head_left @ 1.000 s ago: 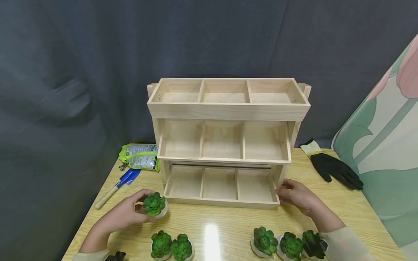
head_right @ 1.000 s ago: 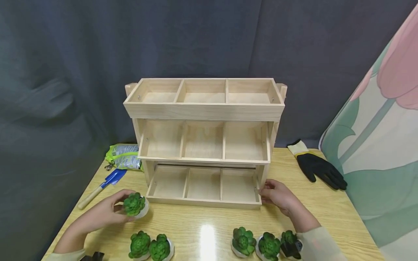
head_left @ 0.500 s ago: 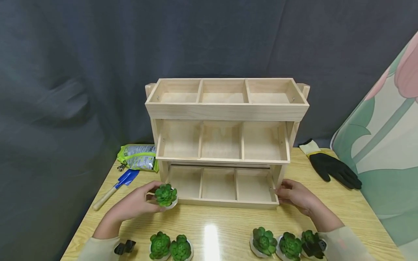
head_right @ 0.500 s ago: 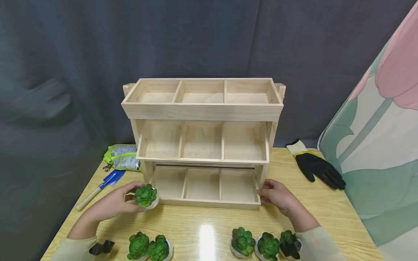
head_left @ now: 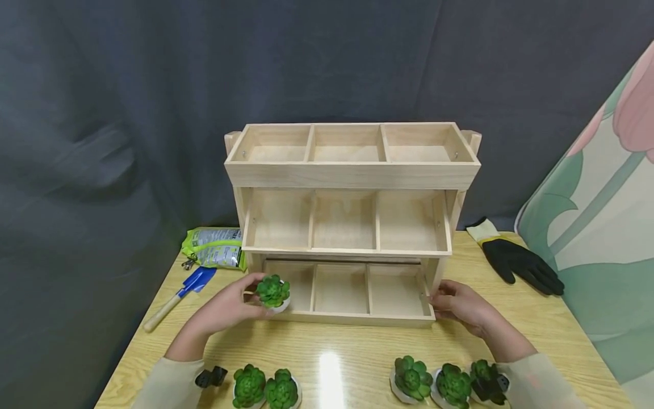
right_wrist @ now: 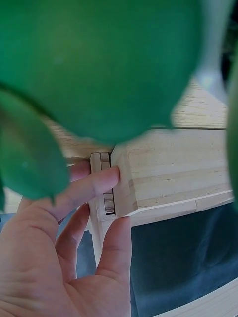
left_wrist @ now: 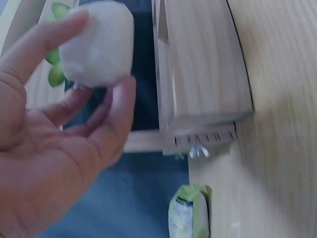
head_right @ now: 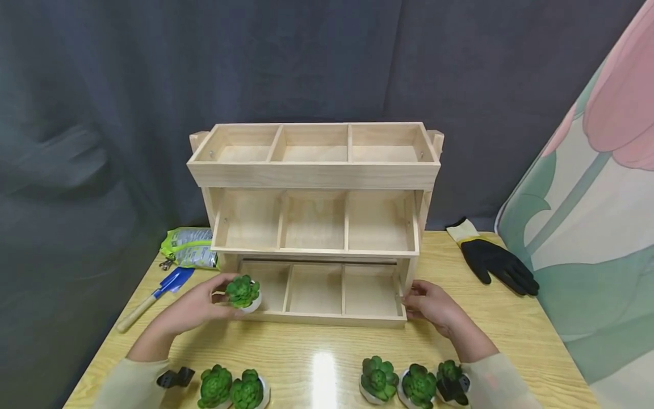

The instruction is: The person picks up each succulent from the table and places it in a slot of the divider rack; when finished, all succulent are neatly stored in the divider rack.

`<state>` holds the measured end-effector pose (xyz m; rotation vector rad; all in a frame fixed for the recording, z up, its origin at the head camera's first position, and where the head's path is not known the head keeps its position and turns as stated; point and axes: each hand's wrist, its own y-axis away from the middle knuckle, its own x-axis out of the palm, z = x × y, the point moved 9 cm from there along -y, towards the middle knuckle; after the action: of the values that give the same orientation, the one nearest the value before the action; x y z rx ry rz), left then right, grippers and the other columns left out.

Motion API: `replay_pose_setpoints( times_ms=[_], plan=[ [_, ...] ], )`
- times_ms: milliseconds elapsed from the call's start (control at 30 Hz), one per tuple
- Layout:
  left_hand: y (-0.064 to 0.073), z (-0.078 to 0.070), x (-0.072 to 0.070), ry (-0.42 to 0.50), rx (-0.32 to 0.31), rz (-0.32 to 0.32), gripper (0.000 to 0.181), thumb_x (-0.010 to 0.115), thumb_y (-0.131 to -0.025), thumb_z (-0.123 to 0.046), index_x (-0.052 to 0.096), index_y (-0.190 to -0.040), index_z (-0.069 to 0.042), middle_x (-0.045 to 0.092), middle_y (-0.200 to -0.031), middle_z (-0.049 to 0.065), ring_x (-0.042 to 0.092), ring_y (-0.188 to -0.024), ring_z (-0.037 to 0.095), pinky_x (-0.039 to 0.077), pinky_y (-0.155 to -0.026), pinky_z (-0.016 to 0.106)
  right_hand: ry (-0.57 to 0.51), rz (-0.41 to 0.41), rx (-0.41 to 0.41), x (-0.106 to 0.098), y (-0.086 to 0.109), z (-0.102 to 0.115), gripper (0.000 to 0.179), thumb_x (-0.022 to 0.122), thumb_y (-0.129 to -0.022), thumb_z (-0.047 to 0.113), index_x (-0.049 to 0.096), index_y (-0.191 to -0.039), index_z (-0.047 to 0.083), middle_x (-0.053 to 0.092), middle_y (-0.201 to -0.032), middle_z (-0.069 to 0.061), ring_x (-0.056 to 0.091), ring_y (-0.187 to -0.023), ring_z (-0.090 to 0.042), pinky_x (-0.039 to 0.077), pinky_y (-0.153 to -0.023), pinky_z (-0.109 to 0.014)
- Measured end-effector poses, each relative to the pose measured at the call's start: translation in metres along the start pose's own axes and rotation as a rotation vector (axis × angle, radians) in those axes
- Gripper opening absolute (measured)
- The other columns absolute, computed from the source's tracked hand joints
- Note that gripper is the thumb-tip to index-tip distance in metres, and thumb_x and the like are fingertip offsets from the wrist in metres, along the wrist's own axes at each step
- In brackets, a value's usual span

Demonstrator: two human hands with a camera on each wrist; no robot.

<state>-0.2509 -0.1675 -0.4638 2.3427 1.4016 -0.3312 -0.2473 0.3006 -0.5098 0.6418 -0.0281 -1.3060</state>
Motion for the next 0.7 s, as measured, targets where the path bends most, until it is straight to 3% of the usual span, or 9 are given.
replay_pose_setpoints(
  times_ms=[133,233,400,700],
  plan=[
    [-0.011,-0.005,0.003,-0.072,-0.006,-0.07,0.071,0.087,-0.087,-0.017,0.053,-0.148,-0.002,0.067,-0.13,0.017,0.066,-0.108,0.022,0.058,-0.087,0.029,0.0,-0.004,0.0,0.0,0.001,0.0,0.068,0.059,-0.108,0.014,0.025,-0.16,-0.016,0.048,-0.149,-0.036,0.069,-0.118,-0.028,0.066,-0.098,-0.041],
    [-0.018,-0.01,0.01,-0.117,0.004,-0.087,0.067,0.087,-0.087,-0.016,0.056,-0.144,-0.001,0.069,-0.123,0.015,0.066,-0.104,0.021,0.058,-0.084,0.028,-0.001,-0.007,-0.001,-0.001,0.001,0.001,0.068,0.058,-0.109,0.014,0.025,-0.16,-0.016,0.048,-0.149,-0.036,0.069,-0.118,-0.027,0.066,-0.097,-0.041],
    [-0.029,-0.013,0.02,-0.137,0.024,-0.069,0.065,0.086,-0.088,-0.013,0.056,-0.143,0.003,0.071,-0.119,0.015,0.067,-0.102,0.02,0.06,-0.084,0.029,0.0,-0.008,-0.004,-0.001,0.002,0.0,0.067,0.058,-0.109,0.014,0.026,-0.16,-0.015,0.048,-0.15,-0.036,0.069,-0.116,-0.026,0.066,-0.096,-0.039],
    [-0.041,-0.005,0.021,-0.195,-0.003,-0.07,0.063,0.089,-0.085,-0.016,0.06,-0.138,0.001,0.071,-0.112,0.011,0.066,-0.097,0.018,0.059,-0.082,0.03,-0.005,-0.004,-0.011,0.0,0.001,0.0,0.068,0.059,-0.108,0.013,0.027,-0.16,-0.015,0.048,-0.149,-0.035,0.068,-0.114,-0.023,0.066,-0.095,-0.039]
  ],
)
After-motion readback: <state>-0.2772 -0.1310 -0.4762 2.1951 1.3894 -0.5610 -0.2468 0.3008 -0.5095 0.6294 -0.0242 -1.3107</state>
